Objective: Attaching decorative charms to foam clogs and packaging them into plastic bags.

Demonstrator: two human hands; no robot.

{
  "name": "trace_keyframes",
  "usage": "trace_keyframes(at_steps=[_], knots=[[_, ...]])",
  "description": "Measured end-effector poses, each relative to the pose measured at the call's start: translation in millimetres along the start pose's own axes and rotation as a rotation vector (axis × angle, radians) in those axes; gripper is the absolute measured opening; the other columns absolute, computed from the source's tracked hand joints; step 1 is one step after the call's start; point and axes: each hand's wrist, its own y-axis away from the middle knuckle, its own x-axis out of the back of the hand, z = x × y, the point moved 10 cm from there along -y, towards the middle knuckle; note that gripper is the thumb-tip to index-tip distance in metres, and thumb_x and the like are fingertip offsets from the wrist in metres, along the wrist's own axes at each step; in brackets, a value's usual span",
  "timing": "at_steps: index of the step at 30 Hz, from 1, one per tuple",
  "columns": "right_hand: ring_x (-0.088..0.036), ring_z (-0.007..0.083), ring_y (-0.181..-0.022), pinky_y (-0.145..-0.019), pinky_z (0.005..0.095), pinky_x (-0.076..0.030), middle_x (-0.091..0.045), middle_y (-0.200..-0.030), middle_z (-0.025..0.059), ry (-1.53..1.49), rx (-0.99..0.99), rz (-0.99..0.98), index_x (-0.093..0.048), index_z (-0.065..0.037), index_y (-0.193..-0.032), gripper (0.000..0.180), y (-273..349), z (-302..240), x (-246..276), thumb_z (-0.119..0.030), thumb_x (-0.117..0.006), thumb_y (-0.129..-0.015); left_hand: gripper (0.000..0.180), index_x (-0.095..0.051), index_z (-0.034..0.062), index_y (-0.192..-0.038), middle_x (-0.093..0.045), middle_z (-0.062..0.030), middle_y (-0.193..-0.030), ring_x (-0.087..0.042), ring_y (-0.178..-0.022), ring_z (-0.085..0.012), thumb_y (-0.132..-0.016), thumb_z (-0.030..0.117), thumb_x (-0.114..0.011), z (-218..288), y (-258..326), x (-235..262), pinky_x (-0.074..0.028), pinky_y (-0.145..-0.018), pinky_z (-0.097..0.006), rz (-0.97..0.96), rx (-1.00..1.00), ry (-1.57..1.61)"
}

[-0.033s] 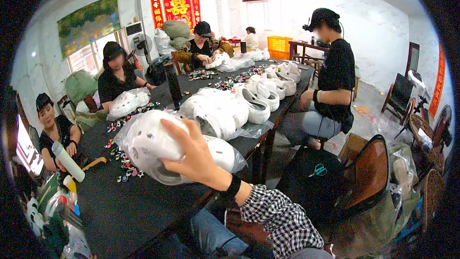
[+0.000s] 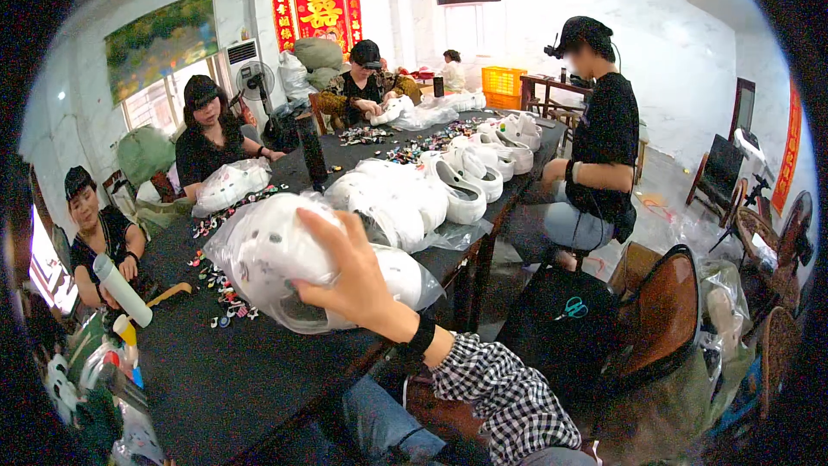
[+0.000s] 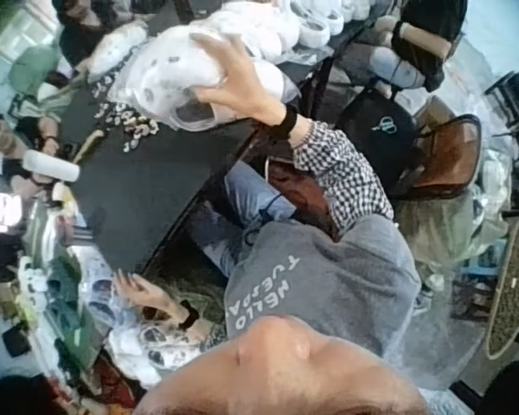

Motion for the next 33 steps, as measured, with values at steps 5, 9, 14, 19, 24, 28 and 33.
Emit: trace_keyframes(at_steps=[5, 9, 14, 19, 24, 28, 33], knots=[[-0.049, 0.0275, -0.121, -0.104, 0.0374, -0.037, -0.049, -0.13, 0.0165, -0.235, -0.087, 0.111, -0.038, -0.002, -0.143, 0.087, -24.1, -0.2, 19.5, -0.013, -0.077, -0.066, 0.037, -0.055, -0.0067, -0.126, -0.052, -0.0218, -0.134, -0.058, -0.113, -0.0323, -0.1, 0.02, -0.053, 27.4, 2.5, -5.9, -0.05, -0.091, -0.041, -0.114, -0.249, -0.148], [-0.043, 0.0237, -0.128, -0.108, 0.0352, -0.033, -0.044, -0.139, 0.015, -0.43, -0.007, -0.068, -0.034, -0.001, -0.145, 0.084, -48.3, -45.5, -1.5, -0.012, -0.073, -0.071, 0.04, -0.053, -0.0049, -0.129, -0.052, -0.0198, -0.133, -0.058, -0.113, -0.0339, -0.101, 0.023, -0.052, 39.5, -0.7, -15.9, -0.048, -0.094, -0.043, -0.106, -0.061, 0.084], [-0.051, 0.023, -0.117, -0.1, 0.0322, -0.041, -0.051, -0.13, 0.0171, -0.771, -0.159, -0.313, -0.039, 0.002, -0.14, 0.077, -69.7, -53.7, -89.3, -0.019, -0.074, -0.075, 0.075, -0.021, 0.0009, -0.15, -0.037, -0.0213, -0.147, -0.044, -0.129, -0.0373, -0.095, 0.034, -0.06, 75.6, -7.8, -57.7, -0.038, -0.105, -0.045, -0.273, -0.008, 0.406], [-0.056, 0.0229, -0.114, -0.097, 0.0312, -0.044, -0.056, -0.127, 0.02, -0.654, -0.215, -0.646, -0.038, 0.004, -0.14, 0.079, -64.1, -38.1, -175.4, -0.03, -0.072, -0.077, 0.093, -0.009, 0.0037, -0.153, -0.021, -0.0216, -0.154, -0.026, -0.141, -0.0389, -0.089, 0.037, -0.068, 95.3, -13.8, -71.3, -0.031, -0.11, -0.05, -0.198, -0.192, 0.266], [-0.052, 0.0287, -0.122, -0.102, 0.0352, -0.04, -0.051, -0.134, 0.0229, -0.45, -0.263, -0.992, -0.037, 0.003, -0.142, 0.081, -42.5, 28.2, -244.2, -0.04, -0.069, -0.081, 0.068, -0.039, 0.0059, -0.143, -0.038, -0.0213, -0.141, -0.035, -0.132, -0.0395, -0.086, 0.031, -0.068, 125.7, -24.6, -101.6, -0.033, -0.108, -0.049, -0.203, -0.295, 0.076], [-0.05, 0.0301, -0.124, -0.105, 0.0371, -0.039, -0.052, -0.133, 0.0211, -0.162, 0.096, -0.767, -0.042, 0.003, -0.138, 0.073, -47.0, 53.5, -209.6, -0.04, -0.07, -0.085, 0.071, -0.032, 0.0078, -0.149, -0.016, -0.0255, -0.155, -0.02, -0.142, -0.0431, -0.09, 0.026, -0.067, 94.6, -11.1, -156.7, -0.027, -0.111, -0.05, -0.586, -0.229, 0.038], [-0.065, 0.0156, -0.09, -0.08, 0.0287, -0.051, -0.068, -0.105, 0.0091, -0.071, -0.099, -0.201, -0.062, -0.005, -0.12, 0.03, -91.0, 150.4, -15.3, -0.016, -0.063, -0.092, 0.066, -0.039, 0.0064, -0.145, -0.034, -0.0208, -0.15, -0.036, -0.134, -0.0422, -0.088, 0.02, -0.067, 102.2, 7.8, -177.9, -0.029, -0.11, -0.049, -0.738, -0.231, 0.002]])
